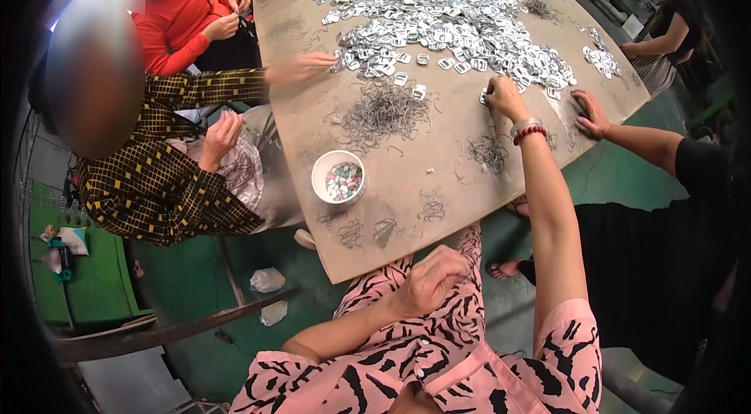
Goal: The person sorts small metal pieces and wire rings on a table with their hands, grouping them together and occasionally hanging assembled rings onto a metal rack.
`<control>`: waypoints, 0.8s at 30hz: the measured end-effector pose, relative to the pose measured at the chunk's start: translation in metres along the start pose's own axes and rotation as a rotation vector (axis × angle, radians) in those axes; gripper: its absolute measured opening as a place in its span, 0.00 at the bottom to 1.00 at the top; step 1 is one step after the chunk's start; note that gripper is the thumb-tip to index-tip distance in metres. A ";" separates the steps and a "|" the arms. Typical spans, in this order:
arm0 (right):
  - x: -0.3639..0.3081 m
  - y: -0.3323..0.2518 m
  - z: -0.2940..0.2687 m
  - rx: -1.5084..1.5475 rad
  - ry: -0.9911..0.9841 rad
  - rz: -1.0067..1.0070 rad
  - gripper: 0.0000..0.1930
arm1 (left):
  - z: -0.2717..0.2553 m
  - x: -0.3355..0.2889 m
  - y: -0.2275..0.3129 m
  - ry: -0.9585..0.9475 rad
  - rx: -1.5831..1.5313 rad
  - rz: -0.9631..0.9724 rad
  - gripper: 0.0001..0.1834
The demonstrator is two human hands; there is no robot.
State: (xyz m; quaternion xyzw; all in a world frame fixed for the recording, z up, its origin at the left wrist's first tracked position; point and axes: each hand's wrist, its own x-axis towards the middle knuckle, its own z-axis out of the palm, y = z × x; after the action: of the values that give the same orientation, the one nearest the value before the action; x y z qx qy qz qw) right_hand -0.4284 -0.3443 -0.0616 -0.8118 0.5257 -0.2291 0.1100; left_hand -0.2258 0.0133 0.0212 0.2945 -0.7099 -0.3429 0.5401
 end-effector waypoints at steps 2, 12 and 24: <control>-0.001 -0.010 0.004 -0.001 0.014 -0.022 0.11 | 0.001 -0.003 0.003 0.023 -0.002 0.017 0.06; -0.138 -0.122 -0.061 0.911 0.122 0.332 0.10 | 0.002 0.004 0.016 0.033 0.019 0.070 0.08; -0.293 -0.258 -0.126 1.124 0.325 0.419 0.08 | 0.009 0.010 0.031 0.109 0.215 0.039 0.08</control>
State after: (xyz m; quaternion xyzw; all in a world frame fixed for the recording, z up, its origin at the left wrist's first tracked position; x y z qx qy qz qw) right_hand -0.3829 0.0374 0.0816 -0.4639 0.4829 -0.5652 0.4818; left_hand -0.2384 0.0251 0.0504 0.3551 -0.7179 -0.2375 0.5497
